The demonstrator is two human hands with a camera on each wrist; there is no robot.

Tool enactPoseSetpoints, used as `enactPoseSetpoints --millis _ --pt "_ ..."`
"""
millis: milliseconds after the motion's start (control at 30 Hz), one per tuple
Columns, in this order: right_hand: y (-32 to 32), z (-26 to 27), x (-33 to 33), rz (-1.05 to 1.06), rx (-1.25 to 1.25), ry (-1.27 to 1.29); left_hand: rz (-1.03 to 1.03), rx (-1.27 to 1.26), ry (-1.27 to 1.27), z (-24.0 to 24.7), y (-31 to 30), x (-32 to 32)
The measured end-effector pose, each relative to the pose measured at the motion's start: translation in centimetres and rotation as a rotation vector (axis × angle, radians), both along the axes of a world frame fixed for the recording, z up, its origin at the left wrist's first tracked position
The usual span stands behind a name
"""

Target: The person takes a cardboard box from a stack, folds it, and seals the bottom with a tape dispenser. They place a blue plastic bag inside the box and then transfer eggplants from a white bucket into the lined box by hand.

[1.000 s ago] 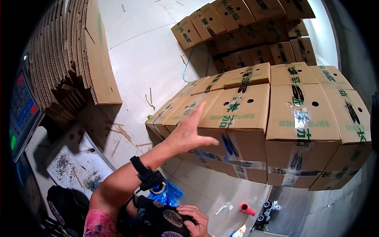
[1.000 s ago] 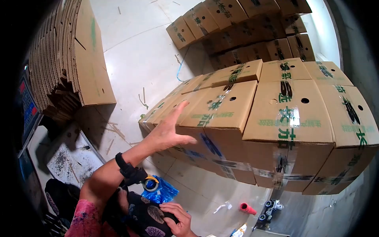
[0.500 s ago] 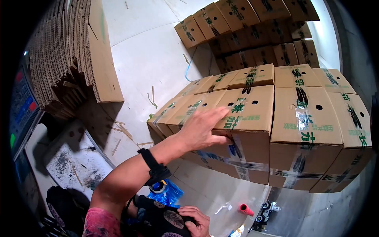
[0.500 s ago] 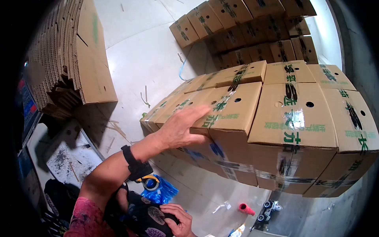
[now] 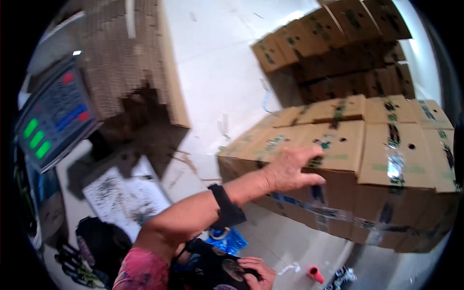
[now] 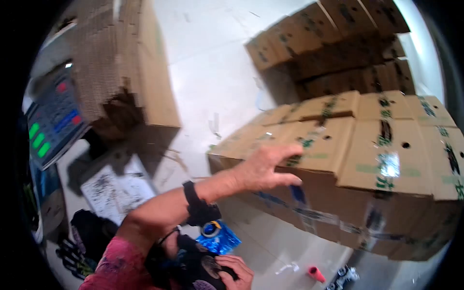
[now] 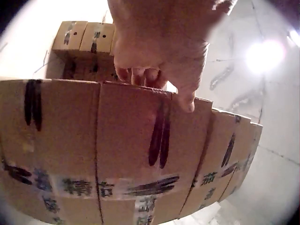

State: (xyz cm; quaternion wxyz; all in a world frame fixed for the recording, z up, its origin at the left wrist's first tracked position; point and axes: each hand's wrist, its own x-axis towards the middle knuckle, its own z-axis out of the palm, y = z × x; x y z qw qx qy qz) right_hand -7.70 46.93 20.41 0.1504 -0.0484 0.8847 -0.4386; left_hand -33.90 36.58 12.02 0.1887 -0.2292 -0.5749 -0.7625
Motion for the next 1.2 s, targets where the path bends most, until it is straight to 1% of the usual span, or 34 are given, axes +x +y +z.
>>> enactPoseSetpoints --millis 67,100,133,200,233,267,333,367,400,467,533,567,600,667,700,767,800,833,867,967,1067,1133,1200 --pt "-0.1 -0.3 0.0 0.051 -0.025 -0.002 -0.022 -0.012 -0.068 -1.3 -1.7 2.7" --pt "-0.4 0.0 -0.1 0.054 0.005 -0.086 0.052 -0.062 -0.126 -2.0 -2.7 4.2" --pt "-1.1 0.5 -0.9 0.153 0.025 -0.078 0.123 -0.108 -0.177 -2.4 -3.7 5.7" --pt "-1.6 0.8 -2.2 0.33 0.058 -0.108 0.229 -0.058 -0.355 -3.5 -5.6 7.7" --pt "-1.5 0.3 -2.6 0.316 0.008 -0.213 0.273 -0.037 -0.446 -4.2 -6.5 8.6" --pt "-1.4 -0.5 -3.3 0.352 0.045 -0.323 0.319 -0.01 -0.532 -4.7 -7.8 9.5" --pt "-2.3 -2.8 -5.9 0.447 0.067 -0.153 0.486 0.025 -0.549 -6.8 -9.9 11.0" --pt "-3.2 -3.8 -7.2 0.44 0.042 -0.081 0.558 0.031 -0.544 -7.5 -11.0 12.0" --pt "-4.4 -4.8 -8.6 0.424 0.02 -0.013 0.629 -0.033 -0.588 -7.5 -12.4 13.2" --pt "-7.0 -6.3 -11.9 0.347 -0.082 0.02 0.766 -0.015 -0.576 -7.8 -14.6 15.0" --pt "-10.5 -6.4 -15.3 0.398 -0.052 0.243 0.81 -0.018 -0.605 -7.4 -16.8 16.4" --pt "-12.2 -6.7 -16.8 0.368 -0.104 0.271 0.804 0.003 -0.607 -7.1 -17.6 17.0" --pt "-13.9 -7.1 -18.1 0.337 -0.154 0.298 0.804 -0.038 -0.602 -6.5 -18.4 17.7" --pt "-17.2 -7.4 -20.6 0.243 -0.241 0.184 0.795 -0.002 -0.584 -6.4 -19.4 18.3" --pt "-18.5 -8.7 -22.0 0.219 -0.263 0.215 0.795 -0.02 -0.594 -6.3 -19.7 18.7" --pt "-20.4 -11.4 -24.3 0.175 -0.306 0.274 0.728 -0.024 -0.668 -6.5 -20.1 19.5" --pt "-20.7 -11.4 -24.5 0.213 -0.342 0.244 0.695 -0.026 -0.706 -6.7 -20.3 20.0" --pt "-20.9 -11.5 -24.8 0.254 -0.378 0.213 0.703 -0.115 -0.737 -7.5 -20.4 20.4" --pt "-21.2 -11.6 -24.9 0.299 -0.413 0.18 0.675 -0.101 -0.761 -8.0 -20.5 20.7" --pt "-20.0 -10.9 -26.0 0.278 -0.342 0.124 0.599 -0.059 -0.836 -8.8 -20.7 22.0" --pt "-18.8 -9.5 -26.9 0.26 -0.33 0.036 0.567 0.069 -0.907 -10.1 -20.8 22.8" --pt "-18.4 -9.3 -27.3 0.216 -0.305 0.02 0.555 0.075 -0.914 -10.6 -20.6 23.1" --pt "-18.1 -8.8 -27.5 0.226 -0.203 0.164 0.541 0.064 -0.918 -10.4 -20.4 23.4"
